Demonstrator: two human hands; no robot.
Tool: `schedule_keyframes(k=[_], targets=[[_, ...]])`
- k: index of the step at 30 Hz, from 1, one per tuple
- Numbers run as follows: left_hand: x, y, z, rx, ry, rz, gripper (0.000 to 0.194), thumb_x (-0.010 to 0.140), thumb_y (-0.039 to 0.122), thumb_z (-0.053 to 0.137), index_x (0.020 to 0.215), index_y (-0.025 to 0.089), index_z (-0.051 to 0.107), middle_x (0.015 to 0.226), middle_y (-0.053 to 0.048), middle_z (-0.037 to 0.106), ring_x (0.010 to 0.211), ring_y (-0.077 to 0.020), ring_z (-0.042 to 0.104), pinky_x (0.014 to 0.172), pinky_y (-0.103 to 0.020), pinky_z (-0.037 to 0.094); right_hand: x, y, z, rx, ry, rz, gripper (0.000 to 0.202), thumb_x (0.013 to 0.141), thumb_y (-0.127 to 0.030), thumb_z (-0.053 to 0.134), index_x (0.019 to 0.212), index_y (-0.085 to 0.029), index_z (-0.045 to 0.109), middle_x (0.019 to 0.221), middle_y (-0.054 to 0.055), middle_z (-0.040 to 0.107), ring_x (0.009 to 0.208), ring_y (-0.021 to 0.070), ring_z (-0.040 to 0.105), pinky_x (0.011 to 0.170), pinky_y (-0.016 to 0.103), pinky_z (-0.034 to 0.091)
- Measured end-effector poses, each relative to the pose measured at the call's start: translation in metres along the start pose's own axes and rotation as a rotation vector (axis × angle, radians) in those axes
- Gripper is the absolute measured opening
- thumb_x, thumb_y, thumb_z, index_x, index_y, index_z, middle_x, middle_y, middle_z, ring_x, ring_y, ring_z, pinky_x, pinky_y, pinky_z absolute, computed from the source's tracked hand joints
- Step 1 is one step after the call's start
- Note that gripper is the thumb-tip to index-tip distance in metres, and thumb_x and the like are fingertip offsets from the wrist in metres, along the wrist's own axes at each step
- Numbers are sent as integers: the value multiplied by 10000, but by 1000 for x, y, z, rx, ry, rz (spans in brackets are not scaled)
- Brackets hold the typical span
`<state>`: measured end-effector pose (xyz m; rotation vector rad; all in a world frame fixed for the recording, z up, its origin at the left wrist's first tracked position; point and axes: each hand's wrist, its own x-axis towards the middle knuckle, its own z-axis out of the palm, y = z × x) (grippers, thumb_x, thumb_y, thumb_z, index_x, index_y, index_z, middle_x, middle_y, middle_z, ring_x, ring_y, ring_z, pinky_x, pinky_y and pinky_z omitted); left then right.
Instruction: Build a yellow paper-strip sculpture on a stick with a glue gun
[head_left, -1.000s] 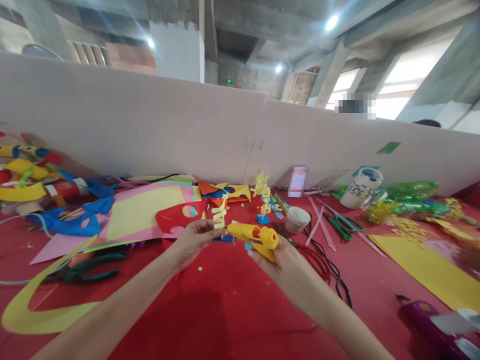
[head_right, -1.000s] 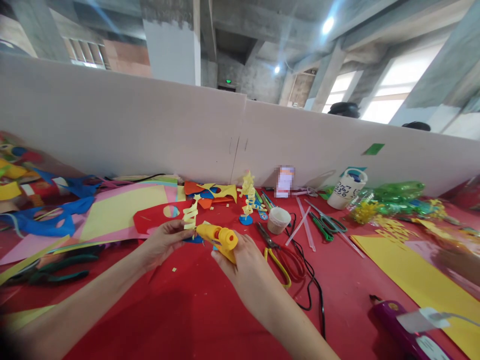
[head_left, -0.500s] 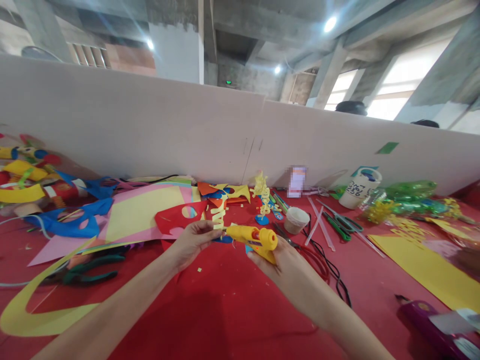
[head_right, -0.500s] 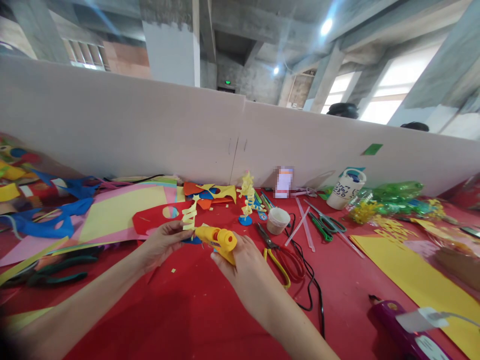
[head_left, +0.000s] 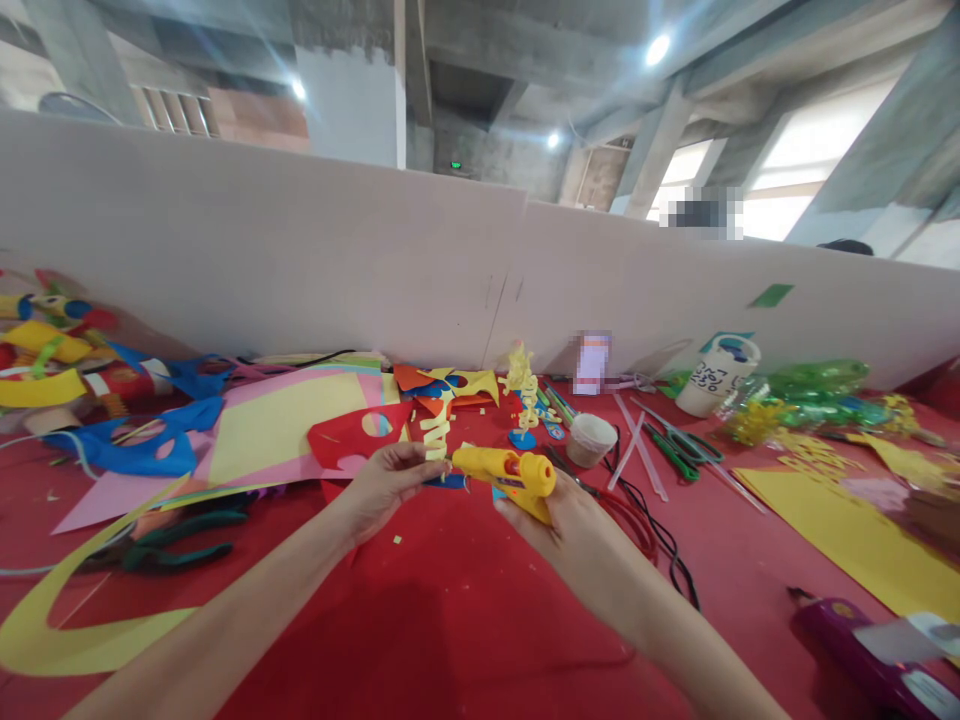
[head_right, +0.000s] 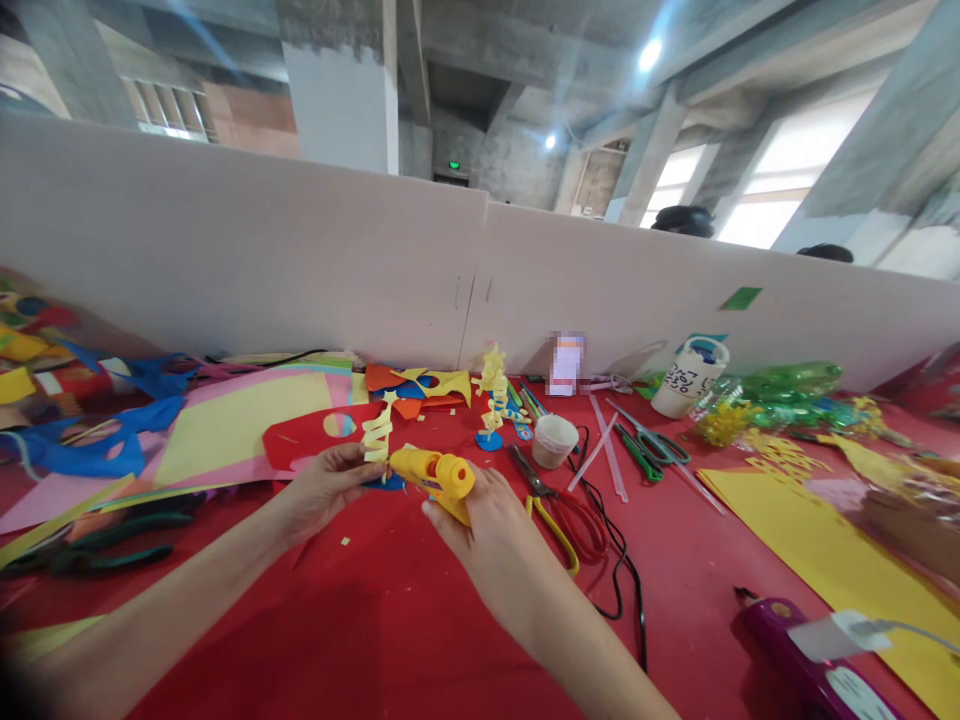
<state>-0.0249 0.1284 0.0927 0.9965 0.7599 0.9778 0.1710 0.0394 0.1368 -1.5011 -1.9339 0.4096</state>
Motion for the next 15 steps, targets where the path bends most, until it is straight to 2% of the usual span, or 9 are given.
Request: schedule_keyframes(k=[6,10,15], targets=[[0,1,1,-16,31,-2,218,512,201,814,691,152,698,705,-5,710,698,-116,640,729,-224,490,0,-1,-4,-4,-18,5,229,834,-324,479,990,-191,580,905,67,645,872,232,601,761,363,483],[0,1,-1,-20,51,-2,233,523,184,806,730,153,701,728,-16,713,715,-127,645,733,-237,490,2,-2,-13,18,-62,22,225,841,-353,472,937,-192,598,829,55,646,764,210,615,685,333,494],[1,2,-3,-54,121,1,239,512,160,807,719,158,689,681,5,699,697,-121,644,745,-243,492,6,1,-22,2,-13,20,203,832,-339,466,803,-176,582,740,47,626,665,189,595,608,306,487]])
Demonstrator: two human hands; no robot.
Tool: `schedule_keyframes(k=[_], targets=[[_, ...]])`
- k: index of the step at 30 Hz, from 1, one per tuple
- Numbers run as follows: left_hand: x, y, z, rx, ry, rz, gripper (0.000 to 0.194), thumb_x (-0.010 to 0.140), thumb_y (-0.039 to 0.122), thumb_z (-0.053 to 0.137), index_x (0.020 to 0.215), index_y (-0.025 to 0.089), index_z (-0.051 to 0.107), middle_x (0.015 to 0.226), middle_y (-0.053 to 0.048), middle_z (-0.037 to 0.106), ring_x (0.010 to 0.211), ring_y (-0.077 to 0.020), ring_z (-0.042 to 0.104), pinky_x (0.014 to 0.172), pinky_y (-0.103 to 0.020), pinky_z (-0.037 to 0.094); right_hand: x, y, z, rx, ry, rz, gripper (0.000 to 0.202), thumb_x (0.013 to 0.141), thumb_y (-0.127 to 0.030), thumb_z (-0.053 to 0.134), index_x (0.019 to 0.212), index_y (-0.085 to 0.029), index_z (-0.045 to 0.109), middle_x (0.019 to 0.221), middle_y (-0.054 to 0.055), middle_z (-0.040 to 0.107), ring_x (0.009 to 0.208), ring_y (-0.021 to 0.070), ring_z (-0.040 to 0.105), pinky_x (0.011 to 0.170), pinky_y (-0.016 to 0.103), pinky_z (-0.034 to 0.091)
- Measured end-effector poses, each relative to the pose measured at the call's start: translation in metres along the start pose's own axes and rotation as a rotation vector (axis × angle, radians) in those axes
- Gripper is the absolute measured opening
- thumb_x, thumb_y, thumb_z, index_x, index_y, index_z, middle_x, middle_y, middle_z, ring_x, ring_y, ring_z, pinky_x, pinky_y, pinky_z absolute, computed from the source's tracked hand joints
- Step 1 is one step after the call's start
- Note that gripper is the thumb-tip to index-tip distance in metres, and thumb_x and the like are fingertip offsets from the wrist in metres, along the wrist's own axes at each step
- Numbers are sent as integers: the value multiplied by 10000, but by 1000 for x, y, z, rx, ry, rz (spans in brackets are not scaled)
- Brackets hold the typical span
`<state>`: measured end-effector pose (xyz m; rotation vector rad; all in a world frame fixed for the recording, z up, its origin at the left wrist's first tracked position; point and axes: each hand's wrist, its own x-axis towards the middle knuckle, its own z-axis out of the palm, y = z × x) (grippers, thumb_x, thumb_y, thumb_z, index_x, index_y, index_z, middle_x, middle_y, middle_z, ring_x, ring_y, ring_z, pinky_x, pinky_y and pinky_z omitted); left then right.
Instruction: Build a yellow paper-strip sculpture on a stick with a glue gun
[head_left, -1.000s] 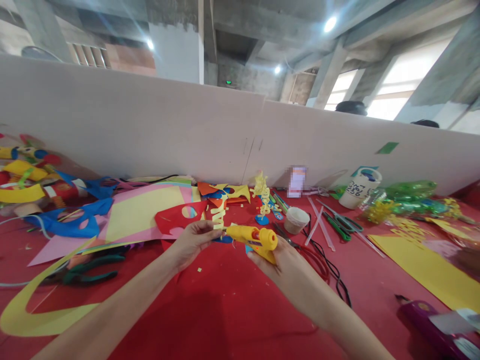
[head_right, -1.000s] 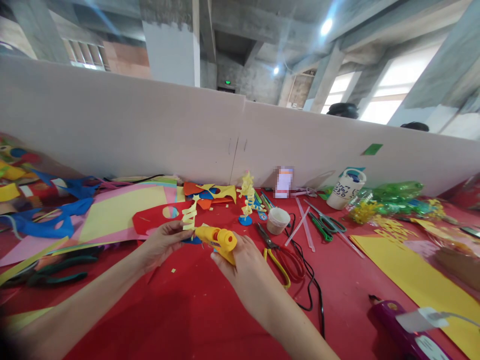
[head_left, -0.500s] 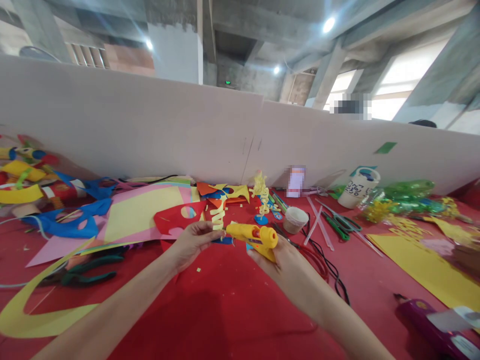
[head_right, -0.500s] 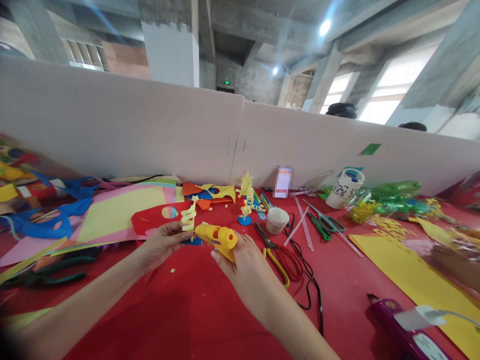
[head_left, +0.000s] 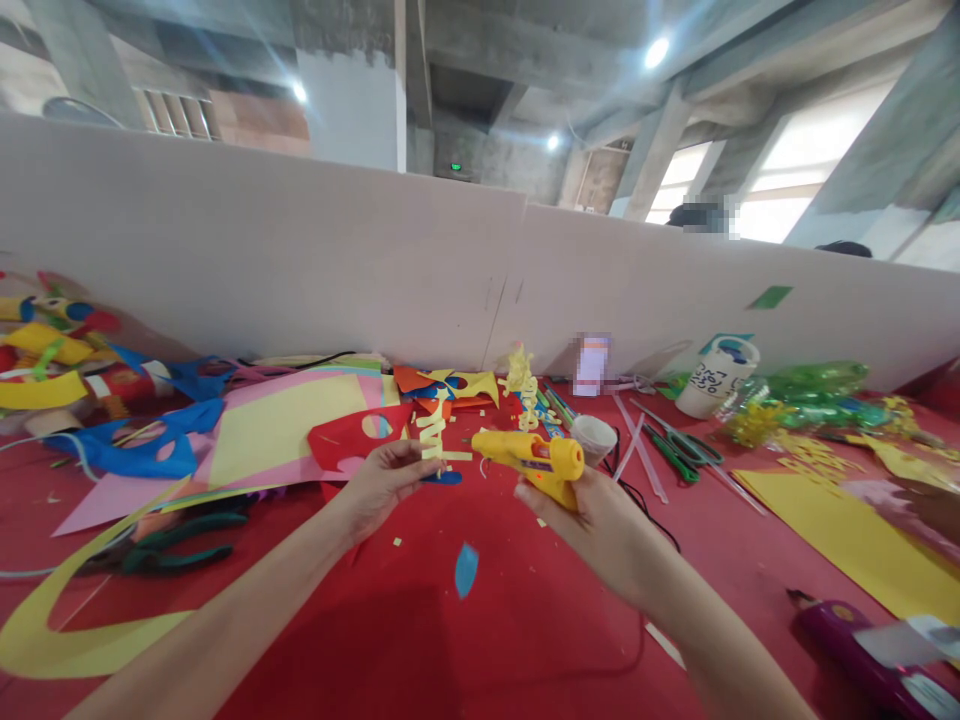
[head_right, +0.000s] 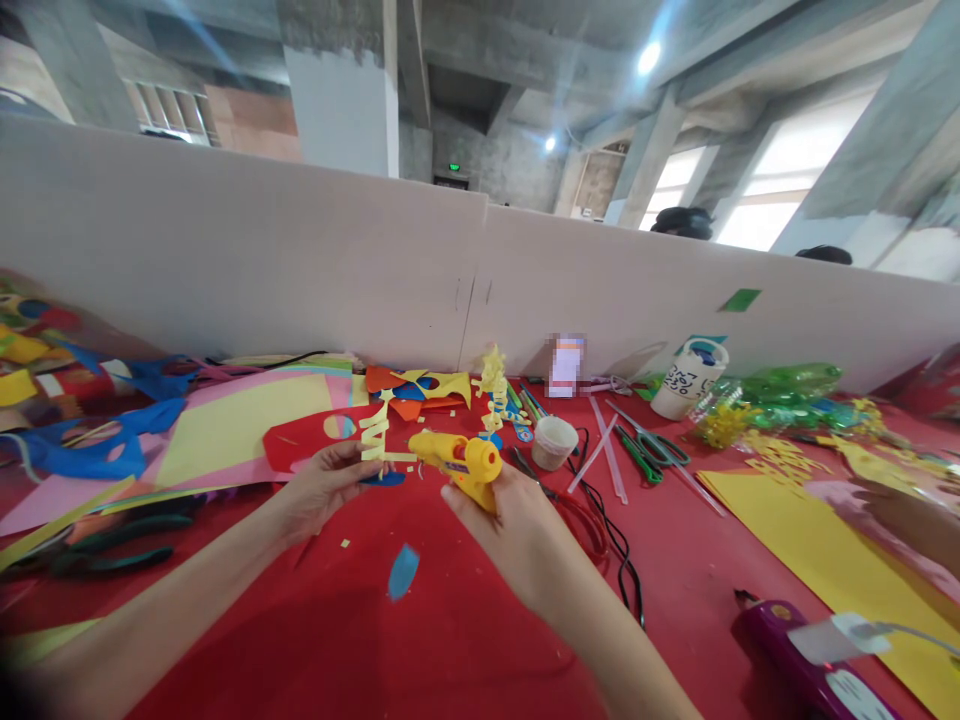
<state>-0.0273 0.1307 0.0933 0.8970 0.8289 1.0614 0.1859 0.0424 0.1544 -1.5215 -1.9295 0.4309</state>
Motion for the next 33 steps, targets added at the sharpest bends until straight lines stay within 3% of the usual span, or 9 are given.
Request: schedule_keyframes(k=[6,15,22,28,31,33], targets=[[0,4,-1,38,-7,12,224,542,162,792,738,156,684,711,2,696,738,-130,644,776,-257,484,2,8,1,-4,30,-6,199,832,-335,470,696,-204,533,593,-5,556,513,142,529,483,257,431],[0,3,-1,16,22,32,215,526,142,793,704,166,676,677,22,677,710,-108,626,734,-226,474,14,30,-1,-4,41,-3,185,838,-323,466,737,-187,539,640,4,577,566,148,542,536,269,441],[4,-3,1,76,39,38,255,513,199,801,733,157,681,713,3,691,704,-125,623,741,-243,464,28,69,5,-15,-24,189,296,779,-418,521,592,-190,492,532,-19,491,489,132,477,460,254,370],[7,-12,-4,106,-36,24,218,531,243,798,705,162,696,696,-4,698,699,-126,623,750,-240,456,30,103,25,149,-218,409,265,810,-394,508,713,-150,547,645,33,628,559,132,573,510,231,432],[7,-16,-6,111,-37,28,218,551,256,790,724,164,695,723,-11,701,721,-133,628,760,-246,455,31,111,32,37,-258,430,304,855,-384,447,737,-137,581,680,62,665,601,144,615,531,228,446],[8,-18,-8,158,-56,42,214,581,268,774,748,161,695,747,-23,702,727,-139,629,761,-250,453,31,112,32,-79,-235,436,341,827,-412,489,635,-144,574,621,81,651,593,175,620,525,249,435]])
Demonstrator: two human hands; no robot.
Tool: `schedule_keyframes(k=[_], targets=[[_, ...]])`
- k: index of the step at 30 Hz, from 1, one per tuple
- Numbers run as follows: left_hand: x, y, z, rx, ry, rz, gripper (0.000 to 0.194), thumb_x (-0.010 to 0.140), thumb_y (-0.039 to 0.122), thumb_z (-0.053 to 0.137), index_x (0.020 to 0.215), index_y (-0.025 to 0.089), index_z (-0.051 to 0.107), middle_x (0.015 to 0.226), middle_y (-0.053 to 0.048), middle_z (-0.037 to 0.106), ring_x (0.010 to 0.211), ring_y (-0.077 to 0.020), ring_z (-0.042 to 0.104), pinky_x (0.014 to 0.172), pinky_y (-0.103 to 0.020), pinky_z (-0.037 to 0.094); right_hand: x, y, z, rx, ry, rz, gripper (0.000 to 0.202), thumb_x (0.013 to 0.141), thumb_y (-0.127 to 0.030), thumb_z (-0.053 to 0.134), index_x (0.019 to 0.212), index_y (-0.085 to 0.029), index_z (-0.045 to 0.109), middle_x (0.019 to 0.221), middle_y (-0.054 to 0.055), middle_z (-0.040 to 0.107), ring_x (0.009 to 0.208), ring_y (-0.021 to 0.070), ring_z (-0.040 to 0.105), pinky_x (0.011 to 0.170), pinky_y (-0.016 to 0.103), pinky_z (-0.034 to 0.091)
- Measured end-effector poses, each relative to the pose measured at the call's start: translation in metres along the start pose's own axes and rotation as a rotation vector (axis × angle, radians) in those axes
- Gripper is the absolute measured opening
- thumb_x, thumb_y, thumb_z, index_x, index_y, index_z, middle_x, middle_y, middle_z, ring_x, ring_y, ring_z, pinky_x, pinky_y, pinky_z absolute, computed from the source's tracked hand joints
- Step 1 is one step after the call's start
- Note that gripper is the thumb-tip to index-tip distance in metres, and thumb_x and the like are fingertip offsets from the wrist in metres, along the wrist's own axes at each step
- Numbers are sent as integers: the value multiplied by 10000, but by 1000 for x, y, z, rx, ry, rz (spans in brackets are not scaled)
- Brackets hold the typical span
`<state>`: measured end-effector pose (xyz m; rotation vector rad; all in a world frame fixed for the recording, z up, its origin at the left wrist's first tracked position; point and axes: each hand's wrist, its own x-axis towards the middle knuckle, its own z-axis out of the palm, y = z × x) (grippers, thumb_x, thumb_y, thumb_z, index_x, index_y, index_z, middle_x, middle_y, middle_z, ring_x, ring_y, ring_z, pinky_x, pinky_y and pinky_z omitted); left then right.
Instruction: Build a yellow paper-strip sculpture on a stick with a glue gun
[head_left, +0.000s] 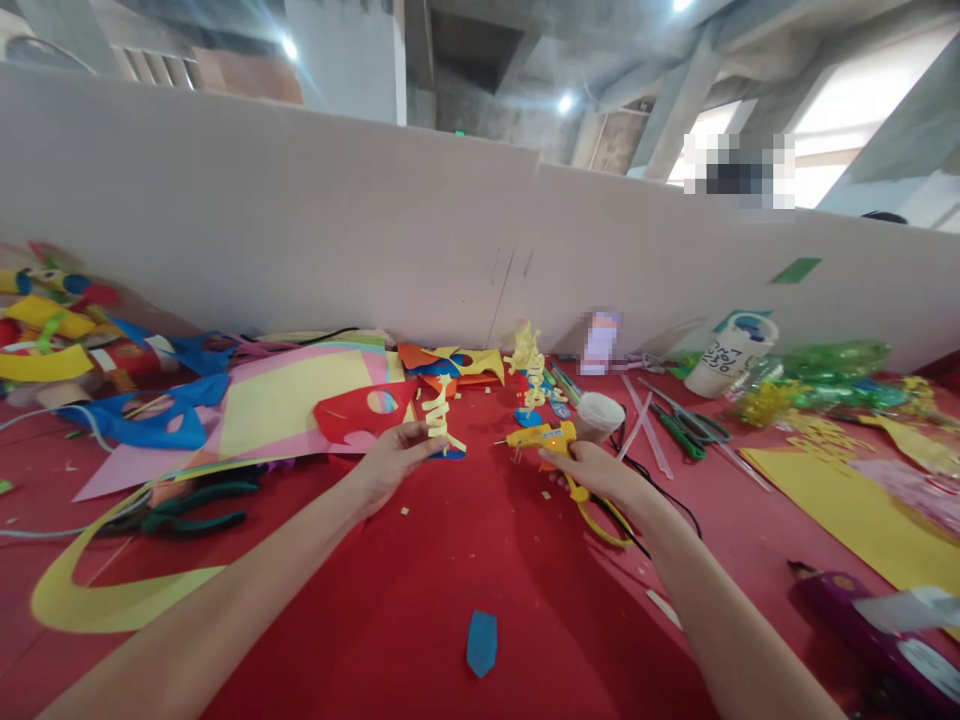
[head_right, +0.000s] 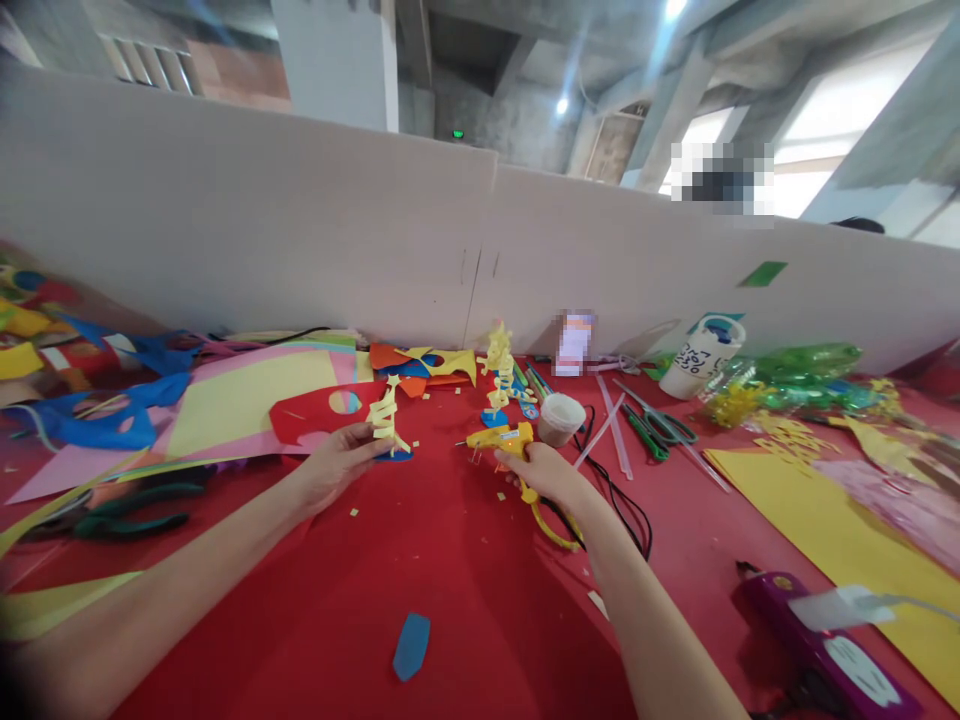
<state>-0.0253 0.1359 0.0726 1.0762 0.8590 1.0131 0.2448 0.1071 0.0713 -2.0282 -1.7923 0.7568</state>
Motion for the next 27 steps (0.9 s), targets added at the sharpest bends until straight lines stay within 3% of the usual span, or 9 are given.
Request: schedule_keyframes(k=[4,6,8,11,13,17,22,27], targets=[[1,-3,-1,102,-28,52,210,616,290,750,773,161,697,758,-34,707,733,-156,632,770,-269,456,-8,-8,-8,-188,149,56,385,774,-438,552,508,-162,524,633,156,634,715,281,629,596,323,425],[0,-3,0,135,-13,64,222,598,293,759,771,166,701,741,-31,710,720,-162,634,770,-283,462,-15,-18,-9,-283,252,56,351,798,-418,521,573,-151,564,688,175,645,753,294,627,623,344,431],[-1,-2,3,158,4,55,239,571,289,772,767,170,704,732,-28,713,708,-167,636,764,-294,468,-23,-32,-6,-254,311,-56,255,815,-339,506,685,-142,602,742,148,663,746,254,631,651,333,447],[-4,0,10,176,-1,24,256,532,260,789,757,171,703,739,-24,716,713,-172,639,755,-295,472,-30,-52,10,137,156,-363,130,801,-230,500,807,-162,611,813,61,677,751,167,632,701,273,473],[-7,1,14,179,-21,10,261,509,236,797,741,168,701,724,-20,714,696,-168,638,735,-286,475,-32,-61,23,354,34,-451,133,776,-203,508,854,-163,607,833,41,674,771,150,629,712,261,484],[-9,0,18,149,-57,14,250,498,221,800,714,158,690,682,-16,702,641,-148,623,674,-261,477,-33,-69,41,545,20,-437,146,754,-214,520,847,-148,611,852,51,672,793,156,620,733,282,480],[-10,0,19,163,-82,37,248,457,208,814,652,154,672,635,-2,675,616,-135,600,647,-240,470,-31,-67,49,651,28,-385,198,747,-315,560,822,-140,616,815,52,657,764,158,595,710,281,465],[-8,-7,14,291,-130,126,213,557,279,761,689,152,651,661,-11,663,664,-158,601,678,-271,476,-25,-60,57,761,9,-388,257,793,-395,507,780,-165,622,759,43,645,724,159,579,680,278,451]])
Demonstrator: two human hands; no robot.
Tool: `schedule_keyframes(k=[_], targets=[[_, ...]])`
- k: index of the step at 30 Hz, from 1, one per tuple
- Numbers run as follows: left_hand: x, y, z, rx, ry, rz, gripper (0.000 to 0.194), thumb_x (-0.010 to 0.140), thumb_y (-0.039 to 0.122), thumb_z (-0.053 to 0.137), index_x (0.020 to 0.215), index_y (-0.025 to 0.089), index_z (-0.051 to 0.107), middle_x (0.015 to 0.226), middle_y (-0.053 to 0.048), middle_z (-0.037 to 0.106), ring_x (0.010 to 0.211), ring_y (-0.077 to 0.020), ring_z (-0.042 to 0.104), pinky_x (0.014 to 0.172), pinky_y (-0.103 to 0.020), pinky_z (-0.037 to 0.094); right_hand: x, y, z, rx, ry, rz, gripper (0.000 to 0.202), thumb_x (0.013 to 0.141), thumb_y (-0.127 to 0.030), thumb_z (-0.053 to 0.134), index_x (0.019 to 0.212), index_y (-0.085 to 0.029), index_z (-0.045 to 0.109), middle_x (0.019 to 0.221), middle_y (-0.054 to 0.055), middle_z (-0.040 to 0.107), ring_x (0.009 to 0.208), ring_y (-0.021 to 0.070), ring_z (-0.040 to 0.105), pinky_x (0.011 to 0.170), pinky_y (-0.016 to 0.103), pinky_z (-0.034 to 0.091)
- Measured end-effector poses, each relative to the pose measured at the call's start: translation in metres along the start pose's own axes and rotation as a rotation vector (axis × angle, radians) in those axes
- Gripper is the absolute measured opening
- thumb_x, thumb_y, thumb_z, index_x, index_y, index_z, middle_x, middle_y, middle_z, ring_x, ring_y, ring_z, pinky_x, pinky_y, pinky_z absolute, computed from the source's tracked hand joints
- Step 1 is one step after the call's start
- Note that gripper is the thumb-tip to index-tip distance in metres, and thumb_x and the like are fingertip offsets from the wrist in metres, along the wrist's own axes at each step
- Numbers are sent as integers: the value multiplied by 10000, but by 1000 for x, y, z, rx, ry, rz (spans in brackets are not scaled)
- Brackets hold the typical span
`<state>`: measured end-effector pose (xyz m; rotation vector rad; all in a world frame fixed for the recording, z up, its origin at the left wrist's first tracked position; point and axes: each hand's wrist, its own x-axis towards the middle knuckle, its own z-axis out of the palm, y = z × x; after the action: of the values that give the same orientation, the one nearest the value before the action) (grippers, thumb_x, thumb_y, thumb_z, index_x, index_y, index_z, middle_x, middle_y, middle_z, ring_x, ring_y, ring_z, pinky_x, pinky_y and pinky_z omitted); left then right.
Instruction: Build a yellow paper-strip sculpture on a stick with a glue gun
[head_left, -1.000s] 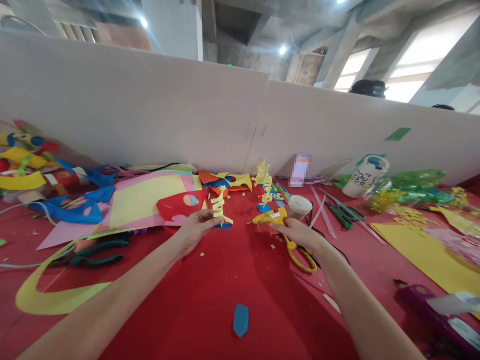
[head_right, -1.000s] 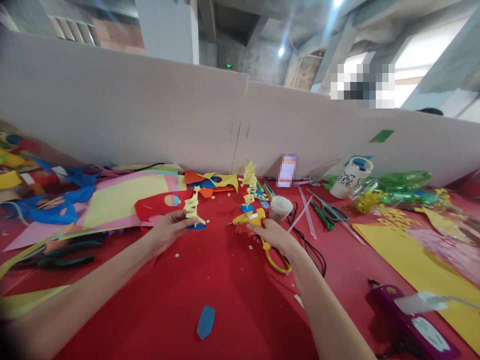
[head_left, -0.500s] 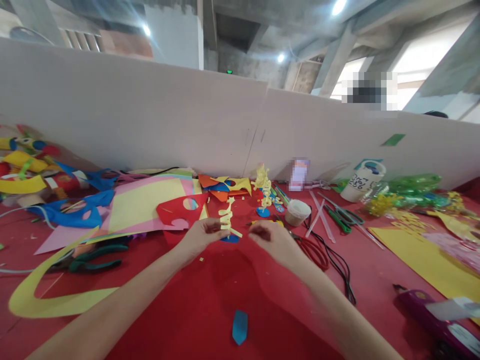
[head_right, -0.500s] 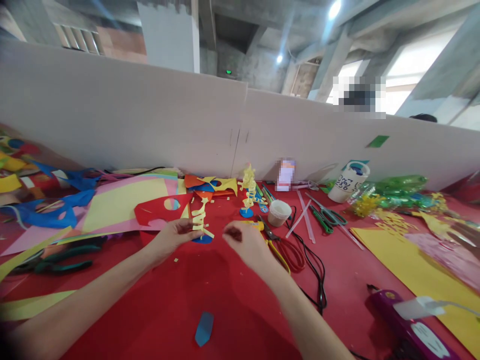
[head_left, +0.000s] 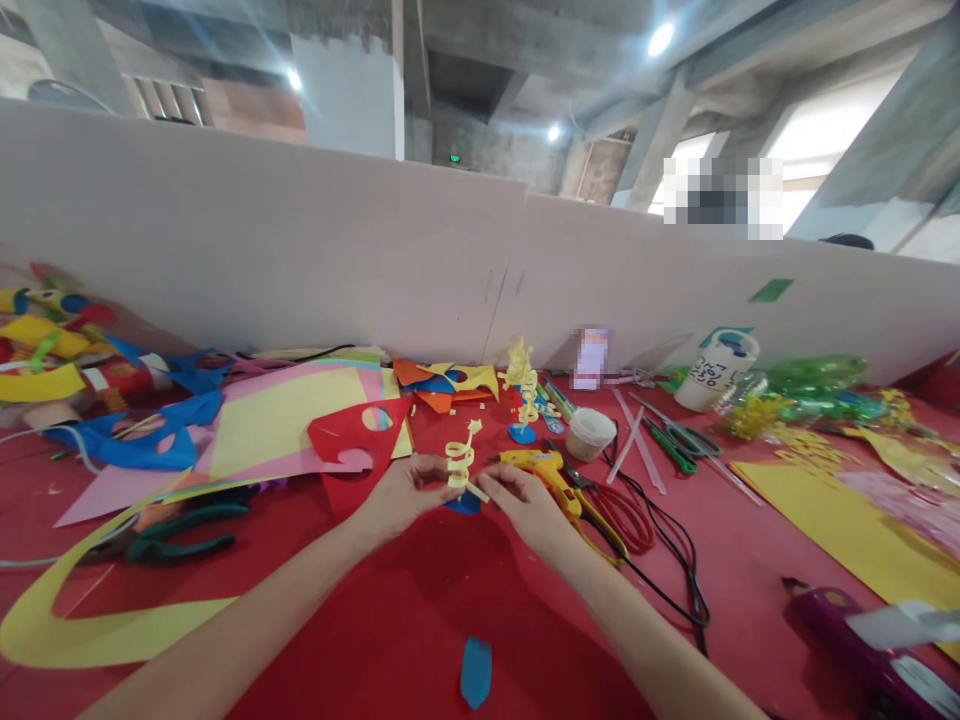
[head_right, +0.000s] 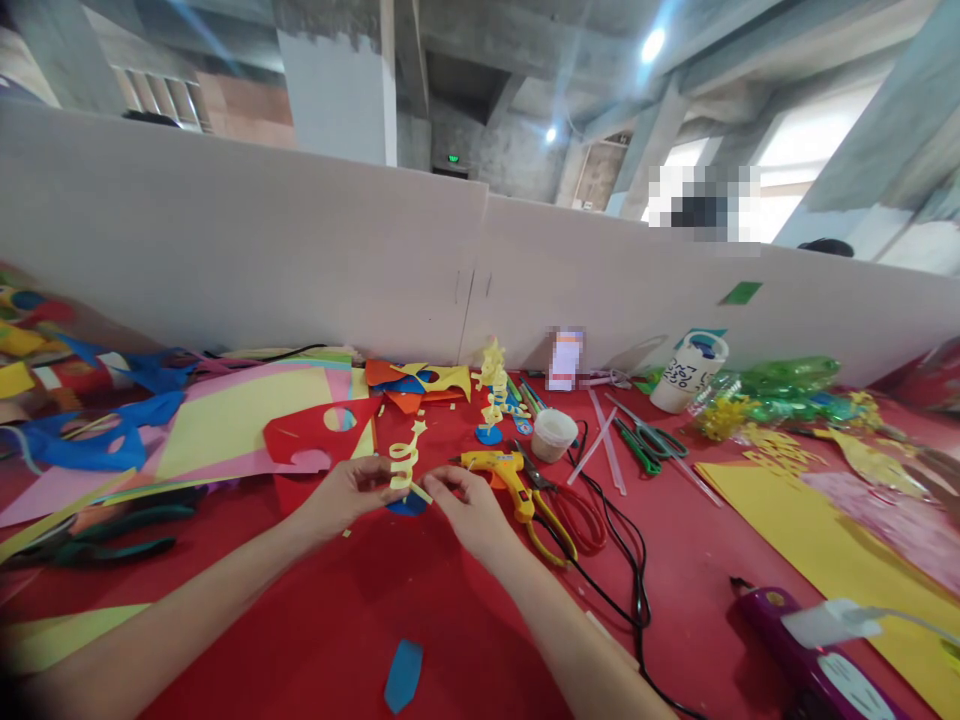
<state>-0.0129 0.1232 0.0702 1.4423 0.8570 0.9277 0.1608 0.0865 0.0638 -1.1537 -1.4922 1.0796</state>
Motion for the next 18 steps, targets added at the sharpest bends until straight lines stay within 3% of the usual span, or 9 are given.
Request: schedule_keyframes(k=[4,13,18], targets=[[2,-11,-3,113,1,76,198,653,302,680,755,141,630,742,-24,657,730,-173,602,726,-295,473,1,12,1,10,27,22,364,829,-472,424,746,-182,629,740,60,644,676,171,571,592,278,436],[1,-28,-5,342,80,126,200,715,328,618,811,154,639,806,-51,677,796,-203,610,767,-311,457,-2,29,4,-161,80,-11,195,740,-357,568,768,-167,604,781,48,637,728,170,582,676,294,458],[0,-28,-3,376,25,110,151,700,287,625,774,159,655,796,-43,686,767,-198,611,731,-307,458,-2,35,3,-194,111,-9,180,735,-343,572,752,-168,607,769,54,635,717,176,584,677,308,463]])
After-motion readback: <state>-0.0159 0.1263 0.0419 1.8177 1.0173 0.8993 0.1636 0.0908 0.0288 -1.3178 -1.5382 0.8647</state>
